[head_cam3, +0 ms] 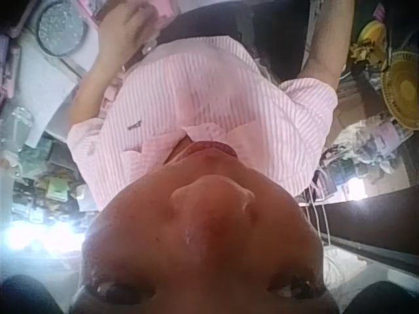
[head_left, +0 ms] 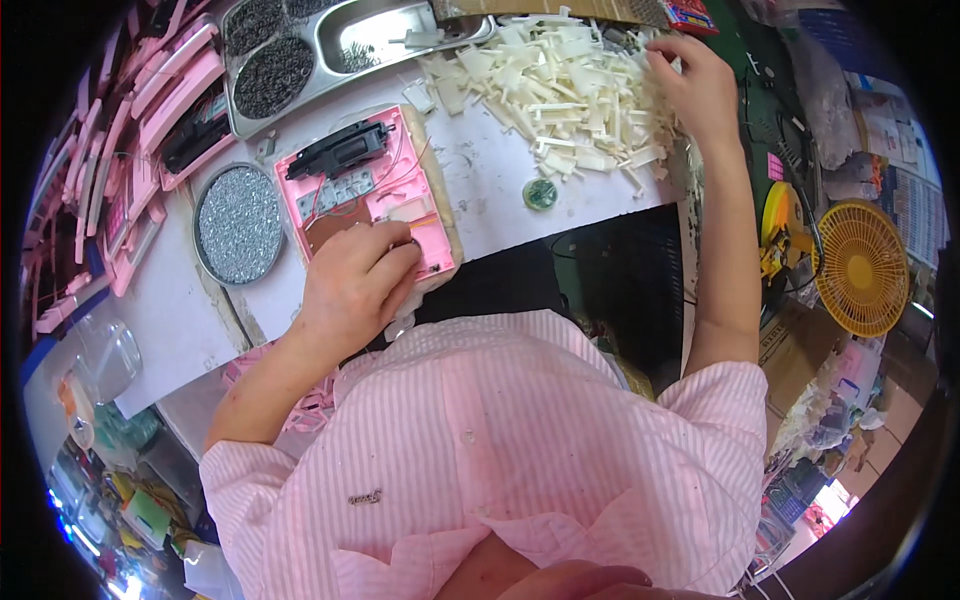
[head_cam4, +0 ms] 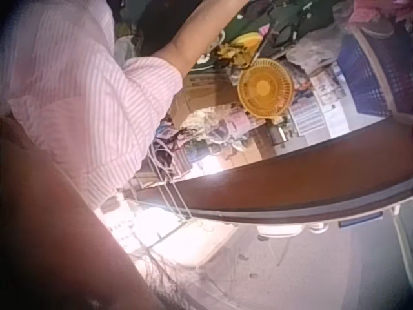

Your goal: Assembling a pink electronic toy by soldering wires and components and using an electric screwdriver to secure the housing.

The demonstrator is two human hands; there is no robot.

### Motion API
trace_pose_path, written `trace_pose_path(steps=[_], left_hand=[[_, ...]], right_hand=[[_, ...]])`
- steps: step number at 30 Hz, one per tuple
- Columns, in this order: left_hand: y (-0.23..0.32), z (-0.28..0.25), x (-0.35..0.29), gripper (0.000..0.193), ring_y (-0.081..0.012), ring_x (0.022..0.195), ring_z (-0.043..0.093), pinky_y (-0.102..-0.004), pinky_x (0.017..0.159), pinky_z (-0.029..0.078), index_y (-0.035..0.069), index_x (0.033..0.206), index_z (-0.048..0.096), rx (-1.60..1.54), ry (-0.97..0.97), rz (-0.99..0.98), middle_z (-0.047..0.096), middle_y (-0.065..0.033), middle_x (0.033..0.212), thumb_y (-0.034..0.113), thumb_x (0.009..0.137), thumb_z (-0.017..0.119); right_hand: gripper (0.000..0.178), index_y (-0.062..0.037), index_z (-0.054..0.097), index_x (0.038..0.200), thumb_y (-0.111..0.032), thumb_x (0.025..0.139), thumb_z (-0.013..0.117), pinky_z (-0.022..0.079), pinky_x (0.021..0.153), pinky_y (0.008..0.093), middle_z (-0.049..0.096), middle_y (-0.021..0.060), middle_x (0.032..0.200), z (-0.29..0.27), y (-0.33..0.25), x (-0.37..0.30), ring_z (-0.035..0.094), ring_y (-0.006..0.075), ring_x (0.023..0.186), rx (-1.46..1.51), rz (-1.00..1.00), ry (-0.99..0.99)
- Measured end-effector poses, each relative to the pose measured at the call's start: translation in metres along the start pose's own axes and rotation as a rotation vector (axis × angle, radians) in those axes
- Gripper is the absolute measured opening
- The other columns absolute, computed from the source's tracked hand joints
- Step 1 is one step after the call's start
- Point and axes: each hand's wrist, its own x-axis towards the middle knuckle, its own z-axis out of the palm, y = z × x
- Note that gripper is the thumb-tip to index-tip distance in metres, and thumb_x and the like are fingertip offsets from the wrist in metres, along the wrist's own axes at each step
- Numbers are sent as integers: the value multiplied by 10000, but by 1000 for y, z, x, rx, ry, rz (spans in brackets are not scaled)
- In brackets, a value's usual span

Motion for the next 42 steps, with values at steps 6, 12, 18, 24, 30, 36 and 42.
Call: trace_pose_path(steps=[6, 12, 18, 24, 30, 36, 42], left_hand=[[1, -1, -12, 253, -278, 809, 641, -371, 672, 503, 50, 988, 673, -7, 80, -15, 654, -111, 968, 35, 753, 767], [0, -5, 7, 186, -262, 797, 627, -382, 672, 475, 73, 944, 675, 17, 158, -28, 634, -68, 884, 87, 770, 738], [-5, 6, 69, 83, -254, 784, 619, -399, 726, 460, 90, 816, 667, 192, -37, 55, 644, -54, 828, 117, 747, 705], [7, 31, 97, 60, -233, 816, 657, -385, 769, 449, 119, 759, 712, 445, -386, 53, 691, -63, 750, 91, 711, 688], [22, 31, 105, 57, -236, 808, 686, -375, 733, 449, 119, 734, 718, 488, -612, 41, 717, -90, 753, 91, 700, 683], [15, 40, 105, 74, -232, 829, 645, -357, 682, 467, 107, 761, 713, 503, -532, 136, 702, -78, 760, 87, 699, 678], [16, 45, 103, 81, -221, 858, 629, -344, 689, 494, 93, 789, 674, 574, -514, 119, 672, -69, 768, 113, 711, 676]], right_hand=[[253, -134, 756, 1052, -285, 877, 651, 523, 775, 442, 727, 140, 1003, 32, -25, 52, 694, 321, 942, -481, 1, -330], [251, -91, 732, 1042, -219, 832, 684, 515, 792, 457, 713, 177, 945, 42, -17, 61, 697, 325, 901, -457, -57, -364], [274, -27, 764, 914, -169, 680, 760, 529, 785, 443, 699, 233, 828, 29, -30, 67, 694, 360, 837, -267, -23, -292], [261, -42, 669, 1120, -159, 889, 699, 495, 782, 312, 697, 71, 992, 8, 17, 11, 655, 160, 894, 414, 14, -44], [430, -8, 573, 1337, -81, 921, 652, 506, 767, 257, 717, 106, 1032, -7, -68, -114, 624, 111, 824, 1167, 413, -325], [249, 32, 606, 1190, -19, 948, 628, 571, 783, 269, 719, 142, 1053, 17, -90, -148, 695, 158, 885, 1424, 595, -268], [177, 33, 632, 1101, -53, 948, 654, 563, 727, 263, 716, 105, 1007, 18, -91, -152, 674, 123, 827, 1312, 607, -185]])
